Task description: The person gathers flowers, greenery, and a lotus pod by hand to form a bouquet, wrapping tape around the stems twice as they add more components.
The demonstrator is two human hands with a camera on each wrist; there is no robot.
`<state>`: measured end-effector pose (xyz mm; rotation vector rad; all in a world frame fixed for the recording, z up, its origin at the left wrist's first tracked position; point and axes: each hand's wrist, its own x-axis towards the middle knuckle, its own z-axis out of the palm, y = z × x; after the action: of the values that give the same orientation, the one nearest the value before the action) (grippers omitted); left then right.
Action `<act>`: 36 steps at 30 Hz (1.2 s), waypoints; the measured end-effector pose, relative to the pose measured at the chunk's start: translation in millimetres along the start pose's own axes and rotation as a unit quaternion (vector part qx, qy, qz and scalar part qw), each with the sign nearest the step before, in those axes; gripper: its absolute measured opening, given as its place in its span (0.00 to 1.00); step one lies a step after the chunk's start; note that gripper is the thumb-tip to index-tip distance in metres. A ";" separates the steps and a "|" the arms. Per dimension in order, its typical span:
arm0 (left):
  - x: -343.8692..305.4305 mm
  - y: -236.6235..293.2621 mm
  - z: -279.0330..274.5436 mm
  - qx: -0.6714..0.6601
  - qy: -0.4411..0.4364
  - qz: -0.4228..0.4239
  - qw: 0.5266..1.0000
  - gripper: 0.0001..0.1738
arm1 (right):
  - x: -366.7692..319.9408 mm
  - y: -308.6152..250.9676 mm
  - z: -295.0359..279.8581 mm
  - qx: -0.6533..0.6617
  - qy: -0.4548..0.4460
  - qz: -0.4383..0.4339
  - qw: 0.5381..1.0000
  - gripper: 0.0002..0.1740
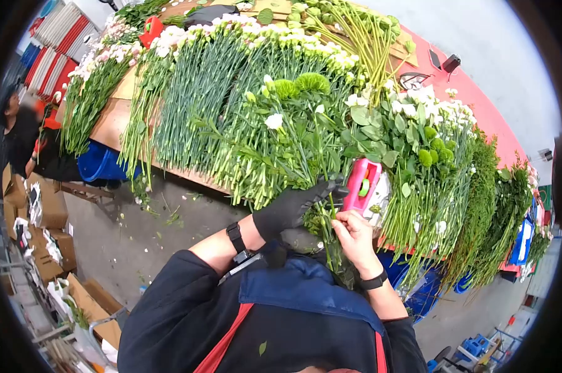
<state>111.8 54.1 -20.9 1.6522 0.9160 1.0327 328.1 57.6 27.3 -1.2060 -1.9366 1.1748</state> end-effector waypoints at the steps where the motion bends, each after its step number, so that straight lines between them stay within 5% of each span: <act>1: -1.7 -1.2 -7.6 0.015 -0.012 -0.009 1.000 0.36 | 1.1 -0.2 7.7 0.025 0.028 0.017 0.999 0.05; 2: 0.4 -2.9 -11.4 0.026 -0.029 -0.014 0.999 0.34 | 2.9 -1.7 6.8 0.006 0.053 0.025 0.998 0.04; 3: 4.9 13.9 -17.2 -0.100 -0.027 -0.088 0.991 0.32 | 3.8 -2.8 0.4 -0.017 0.082 0.036 0.996 0.04; 6: 10.8 39.9 -29.6 -0.439 0.076 -0.285 0.849 0.31 | -3.1 31.4 -41.3 -0.062 0.166 0.087 0.980 0.04; 9: 3.2 41.1 -37.3 -0.329 0.063 -0.159 0.929 0.32 | -3.6 52.5 -114.5 -0.235 0.234 0.079 0.940 0.06; 12: 11.3 36.8 -32.3 -0.422 0.102 -0.257 0.863 0.33 | 0.2 94.5 -191.5 -0.401 0.279 0.143 0.860 0.09; 14: 21.4 42.4 -26.6 -0.411 0.083 -0.270 0.866 0.34 | 4.1 116.7 -234.0 -0.482 0.274 0.198 0.808 0.11; 16: 30.6 46.2 -19.8 -0.397 0.073 -0.283 0.870 0.34 | 12.0 133.1 -247.0 -0.564 0.304 0.141 0.755 0.12; 19: 41.7 38.7 -8.3 -0.420 0.061 -0.282 0.861 0.34 | 29.3 135.4 -202.2 -0.430 0.220 0.115 0.868 0.09; 21: 48.9 43.8 -1.9 -0.392 0.059 -0.271 0.877 0.34 | 46.0 136.7 -154.0 -0.438 0.119 0.039 0.890 0.08; 27: 54.7 24.1 15.9 -0.319 0.059 -0.264 0.908 0.30 | 89.5 167.6 -114.5 -0.478 0.172 0.100 0.856 0.08; 29: 56.2 25.4 18.3 -0.282 0.049 -0.184 0.940 0.30 | 93.4 180.6 -119.0 -0.474 0.172 0.125 0.854 0.08; 32: 62.7 27.0 14.4 -0.389 0.105 -0.309 0.861 0.30 | 83.8 165.4 -136.6 -0.294 0.281 0.098 0.908 0.08; 33: 62.8 30.1 14.7 -0.299 0.095 -0.283 0.907 0.31 | 78.8 158.9 -144.1 -0.257 0.293 0.115 0.914 0.10; 36: 64.1 29.8 13.2 -0.324 0.119 -0.310 0.886 0.33 | 53.7 174.6 -155.0 -0.096 0.317 0.142 0.933 0.12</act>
<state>150.4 99.9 18.9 0.6136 1.0175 0.9450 500.3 201.3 -57.2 -1.7543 -1.4316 0.6035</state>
